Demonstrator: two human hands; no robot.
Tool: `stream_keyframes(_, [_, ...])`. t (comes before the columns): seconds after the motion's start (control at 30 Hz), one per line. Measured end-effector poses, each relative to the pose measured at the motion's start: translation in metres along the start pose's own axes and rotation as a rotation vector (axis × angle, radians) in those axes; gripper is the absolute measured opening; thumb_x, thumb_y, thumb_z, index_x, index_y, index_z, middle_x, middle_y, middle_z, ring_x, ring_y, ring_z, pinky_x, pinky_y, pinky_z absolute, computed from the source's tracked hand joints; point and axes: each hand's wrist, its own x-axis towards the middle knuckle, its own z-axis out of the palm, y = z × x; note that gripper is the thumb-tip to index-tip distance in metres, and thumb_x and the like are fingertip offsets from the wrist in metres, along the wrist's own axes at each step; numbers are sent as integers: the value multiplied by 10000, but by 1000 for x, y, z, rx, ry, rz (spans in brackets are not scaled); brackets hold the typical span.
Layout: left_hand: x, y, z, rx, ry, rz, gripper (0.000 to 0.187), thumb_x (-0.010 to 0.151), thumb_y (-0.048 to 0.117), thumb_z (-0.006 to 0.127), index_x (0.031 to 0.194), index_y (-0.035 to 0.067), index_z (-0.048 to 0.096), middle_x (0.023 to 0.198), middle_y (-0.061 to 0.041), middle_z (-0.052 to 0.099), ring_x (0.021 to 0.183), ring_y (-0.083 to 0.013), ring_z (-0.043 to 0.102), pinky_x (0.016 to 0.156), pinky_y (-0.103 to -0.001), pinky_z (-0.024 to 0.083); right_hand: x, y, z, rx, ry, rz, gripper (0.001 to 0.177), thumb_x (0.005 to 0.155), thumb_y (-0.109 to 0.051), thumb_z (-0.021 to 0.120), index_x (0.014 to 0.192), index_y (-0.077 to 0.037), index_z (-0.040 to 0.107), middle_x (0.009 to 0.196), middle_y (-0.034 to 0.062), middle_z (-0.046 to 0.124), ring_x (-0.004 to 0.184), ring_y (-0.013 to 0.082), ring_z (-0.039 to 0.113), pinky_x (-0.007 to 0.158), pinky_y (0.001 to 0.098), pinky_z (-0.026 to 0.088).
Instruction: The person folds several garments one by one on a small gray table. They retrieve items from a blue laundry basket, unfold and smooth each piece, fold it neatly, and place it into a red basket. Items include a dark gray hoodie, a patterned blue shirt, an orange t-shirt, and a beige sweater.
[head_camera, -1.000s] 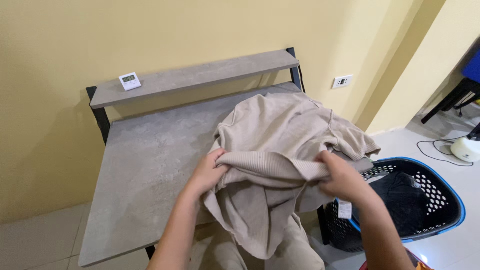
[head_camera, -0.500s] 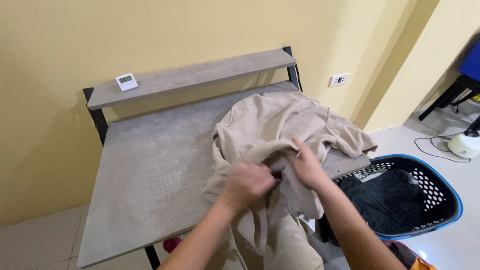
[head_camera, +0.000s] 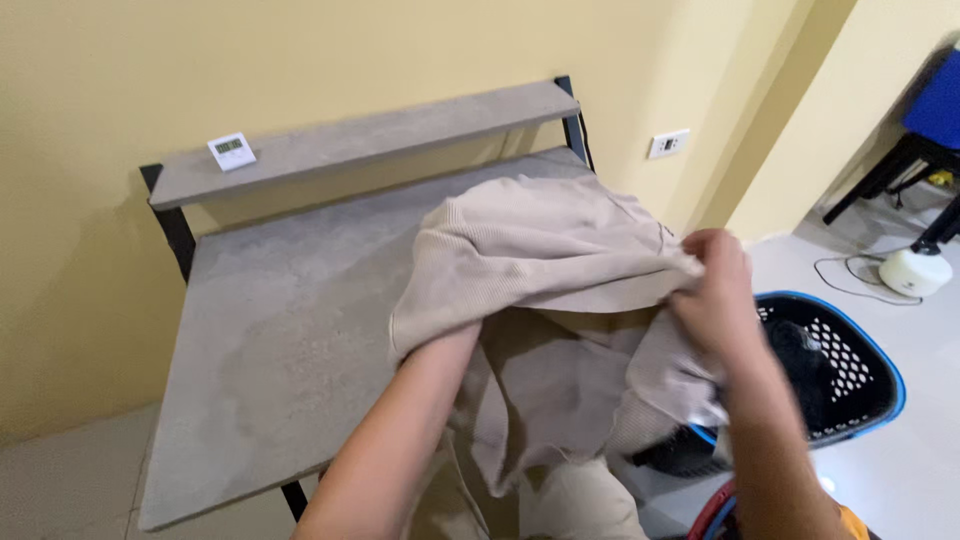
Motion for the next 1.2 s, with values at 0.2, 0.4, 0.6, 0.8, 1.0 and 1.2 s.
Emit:
stream_keyframes(0.2, [-10, -19, 18, -232, -11, -174, 544, 856, 208, 660, 1376, 51, 620, 1334, -174, 656, 1232, -284, 608, 1033, -379, 476, -80, -84, 75, 453, -414, 45, 159, 728, -115, 700, 877, -61, 706, 872, 122, 681, 869, 301, 685, 770, 394, 550])
stream_keyframes(0.4, [-4, -23, 7, -217, 39, -207, 554, 857, 212, 666, 1384, 50, 608, 1346, -172, 648, 1245, -292, 600, 1050, -395, 470, -80, -61, 151, 485, -307, 156, 326, 872, -90, 652, 1149, 70, 587, 1062, 319, 617, 983, 495, 589, 848, 530, 492])
stream_keyframes(0.6, [2, -13, -59, -85, 167, -271, 565, 859, 217, 671, 1392, 49, 596, 1357, -170, 639, 1259, -300, 592, 1067, -411, 463, -56, -29, 137, 890, -422, 592, 355, 874, -111, 653, 1177, 61, 586, 1097, 312, 616, 1003, 477, 597, 858, 524, 501])
stream_keyframes(0.8, [-29, 26, -162, -3, 305, -352, 575, 860, 222, 677, 1400, 48, 583, 1368, -168, 630, 1272, -309, 584, 1084, -427, 456, -19, -8, 81, 1279, -378, 835, 383, 877, -132, 655, 1205, 53, 585, 1133, 304, 616, 1023, 459, 605, 867, 518, 511])
stream_keyframes(1.0, [-54, 61, -213, -35, 364, -323, 587, 861, 226, 682, 1409, 47, 571, 1379, -166, 622, 1285, -317, 576, 1101, -443, 449, 14, 26, 30, 1454, -294, 840, 412, 879, -153, 657, 1233, 44, 585, 1168, 297, 615, 1042, 441, 614, 876, 511, 520])
stream_keyframes(1.2, [-35, 118, -225, -118, 306, -89, 598, 863, 231, 687, 1417, 46, 558, 1390, -164, 613, 1298, -325, 568, 1118, -459, 442, 28, 36, 28, 1331, -309, 755, 440, 881, -175, 659, 1261, 35, 584, 1204, 290, 615, 1062, 423, 622, 886, 505, 529])
